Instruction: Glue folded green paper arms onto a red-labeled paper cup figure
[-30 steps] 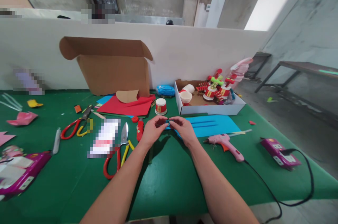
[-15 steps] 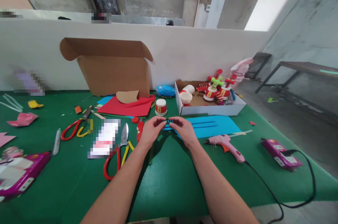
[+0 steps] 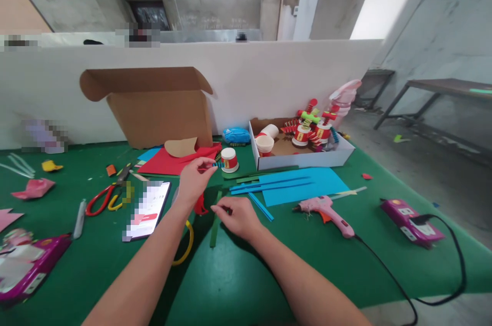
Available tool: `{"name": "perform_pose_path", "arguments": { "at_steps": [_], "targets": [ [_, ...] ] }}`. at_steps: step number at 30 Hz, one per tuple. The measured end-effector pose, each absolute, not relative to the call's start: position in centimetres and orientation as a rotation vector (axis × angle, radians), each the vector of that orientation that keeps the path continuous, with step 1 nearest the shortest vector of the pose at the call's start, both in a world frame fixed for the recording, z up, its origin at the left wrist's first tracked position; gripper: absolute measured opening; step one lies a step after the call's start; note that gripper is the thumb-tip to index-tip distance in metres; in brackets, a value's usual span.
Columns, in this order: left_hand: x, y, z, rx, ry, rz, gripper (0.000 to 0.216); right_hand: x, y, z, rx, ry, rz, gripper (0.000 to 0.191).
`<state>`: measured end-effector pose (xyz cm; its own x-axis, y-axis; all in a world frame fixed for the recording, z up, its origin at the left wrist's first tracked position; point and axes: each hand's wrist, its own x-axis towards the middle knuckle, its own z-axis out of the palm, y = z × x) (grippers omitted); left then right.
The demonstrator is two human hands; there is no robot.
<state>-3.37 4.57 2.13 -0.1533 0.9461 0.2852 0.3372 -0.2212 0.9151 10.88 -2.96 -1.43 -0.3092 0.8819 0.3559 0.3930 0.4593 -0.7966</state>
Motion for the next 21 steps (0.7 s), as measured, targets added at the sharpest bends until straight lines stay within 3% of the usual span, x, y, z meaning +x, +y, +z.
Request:
{"name": "perform_pose_path", "arguments": {
  "at_steps": [10, 14, 21],
  "targets": [
    [-2.8, 11.1, 2.2, 1.156, 1.248, 1.19, 0.038, 10.8, -2.4, -2.2, -1.19, -1.851, 0.715, 0.027],
    [-0.7, 11.7, 1.6, 1.012, 1.147, 1.091, 0.035, 10.9, -2.3, -2.1, -1.211, -1.861, 0.703, 0.027],
    [-2.4, 13.8, 3.4, 1.132, 1.229, 1.304, 0.03, 11.3, -2.0, -1.8, -1.274, -1.803, 0.738, 0.03]
  ]
}}
